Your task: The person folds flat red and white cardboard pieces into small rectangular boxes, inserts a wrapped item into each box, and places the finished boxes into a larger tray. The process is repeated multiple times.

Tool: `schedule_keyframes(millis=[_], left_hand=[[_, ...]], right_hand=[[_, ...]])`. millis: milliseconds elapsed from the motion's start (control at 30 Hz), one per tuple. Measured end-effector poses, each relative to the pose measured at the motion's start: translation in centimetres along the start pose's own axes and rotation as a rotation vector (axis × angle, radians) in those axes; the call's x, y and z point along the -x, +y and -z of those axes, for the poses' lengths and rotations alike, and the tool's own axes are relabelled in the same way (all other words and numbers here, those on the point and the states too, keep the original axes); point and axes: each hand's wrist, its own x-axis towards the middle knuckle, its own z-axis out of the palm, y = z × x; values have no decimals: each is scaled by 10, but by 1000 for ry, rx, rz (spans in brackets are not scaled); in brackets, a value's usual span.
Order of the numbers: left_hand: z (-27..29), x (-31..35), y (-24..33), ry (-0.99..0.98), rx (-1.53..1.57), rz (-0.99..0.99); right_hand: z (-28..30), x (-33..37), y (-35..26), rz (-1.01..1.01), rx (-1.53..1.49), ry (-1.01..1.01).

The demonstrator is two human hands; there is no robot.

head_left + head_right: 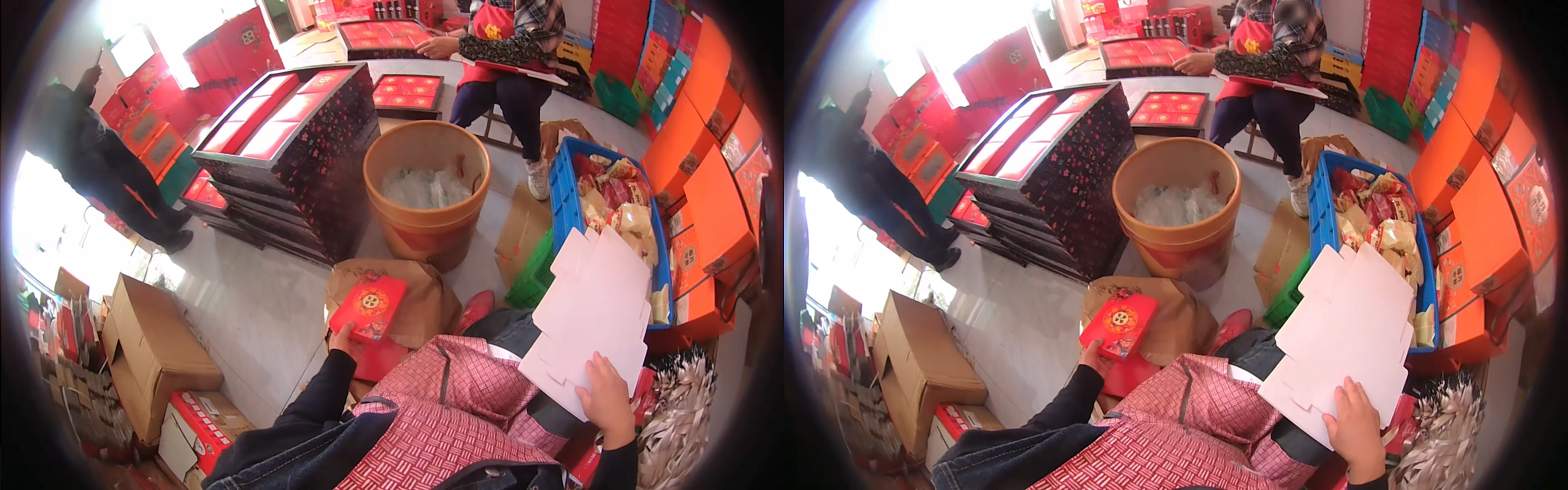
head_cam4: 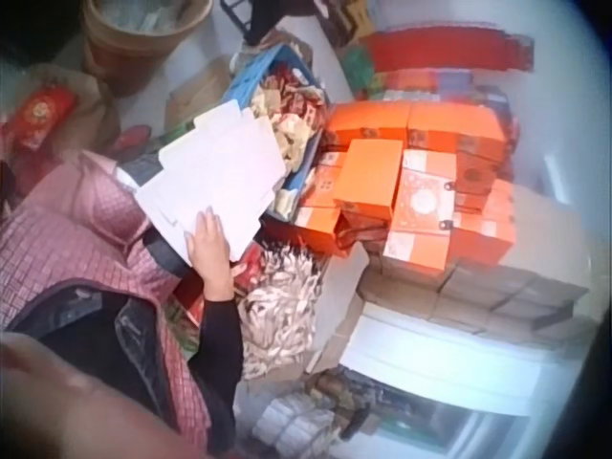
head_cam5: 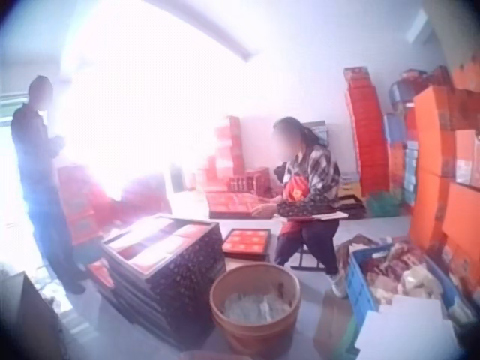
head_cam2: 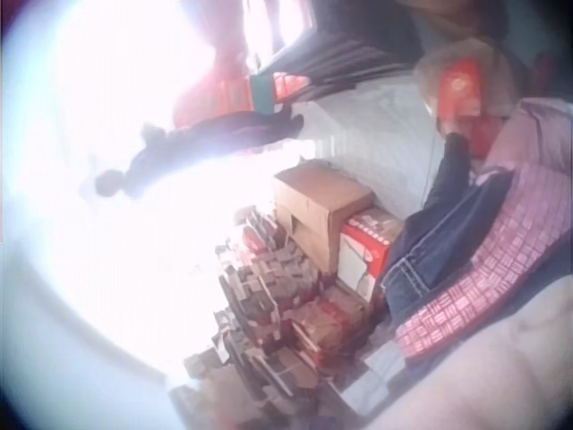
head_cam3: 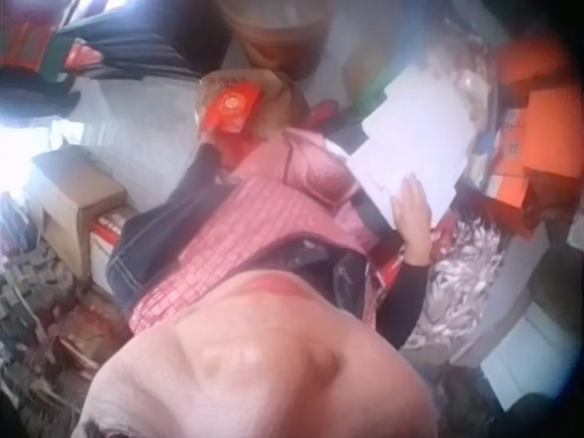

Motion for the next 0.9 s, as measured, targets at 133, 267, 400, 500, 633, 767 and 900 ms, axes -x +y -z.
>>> schedule_keyframes(millis=[133,267,400,500,633,767,900], left_hand=[[-3,4,64,-176,-121,-61],[52,-41,128,-428,-190,-1],[12,-61,110,-12,-531,100],[20,-79,84,294,-692,-82],[1,-84,81,440,-814,-304],[-33,-59,82,368,-734,-115],[-21,-52,67,-31,-317,101]], right_hand=[[-1,3,2,21,6,-16],[-5,5,5,44,13,18],[-1,8,5,49,44,40],[-4,6,2,29,41,9],[-3,7,0,9,26,-29],[-1,8,0,-15,26,-55],[-1,4,-3,14,11,-30]])
